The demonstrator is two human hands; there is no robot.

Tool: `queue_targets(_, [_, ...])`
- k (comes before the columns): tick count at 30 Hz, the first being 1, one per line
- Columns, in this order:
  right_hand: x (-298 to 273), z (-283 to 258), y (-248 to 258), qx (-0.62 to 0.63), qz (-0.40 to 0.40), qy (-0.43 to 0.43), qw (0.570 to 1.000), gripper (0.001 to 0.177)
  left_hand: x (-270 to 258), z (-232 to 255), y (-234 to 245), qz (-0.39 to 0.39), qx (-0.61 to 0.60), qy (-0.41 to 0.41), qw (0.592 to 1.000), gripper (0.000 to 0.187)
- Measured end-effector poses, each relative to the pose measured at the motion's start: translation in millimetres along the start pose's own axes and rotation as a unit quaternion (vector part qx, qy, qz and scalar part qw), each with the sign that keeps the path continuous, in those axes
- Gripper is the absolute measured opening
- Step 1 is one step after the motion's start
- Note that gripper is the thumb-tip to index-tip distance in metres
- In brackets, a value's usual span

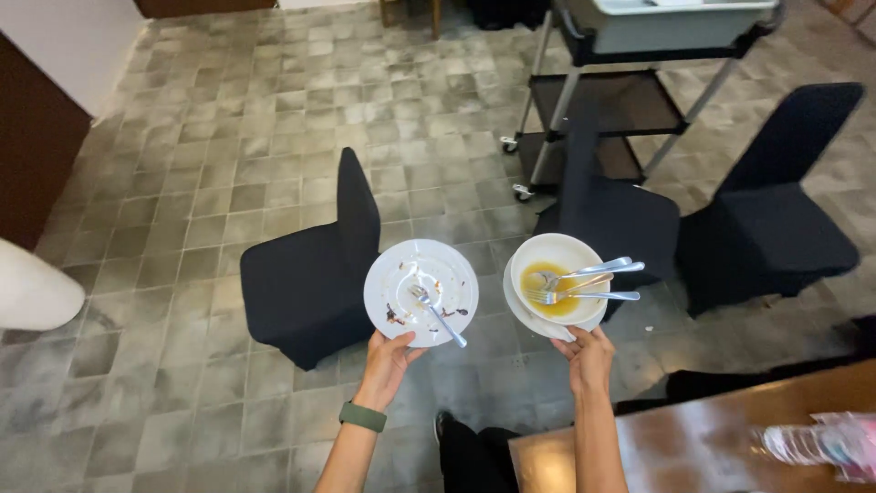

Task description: Clearing dirty plates, bowls, and cutlery from a large dining table into a utility cart.

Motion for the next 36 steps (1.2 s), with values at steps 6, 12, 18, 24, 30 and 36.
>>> queue_targets(6, [93.8, 20.2, -35.5, 0.008, 0.016, 0.001, 1.0, 0.04, 99.8, 31.3, -5.9, 0.001, 0.015, 0.009, 1.0, 0.055])
queue_targets(12, [179.3, 8.2, -82.3, 0.007, 0.05, -0.001, 0.999, 0.043, 233.2, 68.2, -37.1, -0.045, 0.01, 0.006, 0.999, 0.051])
queue_targets(18, [269.4, -9.0, -119.6, 0.001, 0.067, -0.003, 0.998, 0.043, 344.1, 109.5, -60.6, -0.059, 0.01, 0.019, 0.998, 0.052])
queue_targets(24, [343.0, -44.3, -156.1, 0.002, 0.092, 0.014, 0.996, 0.044, 461.6, 125.2, -76.6, -0.058, 0.015, 0.062, 0.996, 0.052])
queue_targets(30, [453.4, -67.7, -162.3, 0.006, 0.11, 0.016, 0.994, 0.042, 604.9, 126.8, -107.3, -0.092, 0.029, 0.075, 0.993, 0.055])
queue_targets(36, [558.8, -124.2, -192.1, 0.024, 0.139, 0.043, 0.989, 0.037, 735.3, 136.6, -169.0, -0.117, 0.066, 0.124, 0.983, 0.055])
Point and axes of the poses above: each hand's wrist, its own x-axis towards the middle knuckle, its own y-axis out of the back of the hand, z = x × y, the point moved 7 cm from there along x, towards the middle knuckle, and after that the axes turned 6 degrees about -z, right-handed, at the moved point
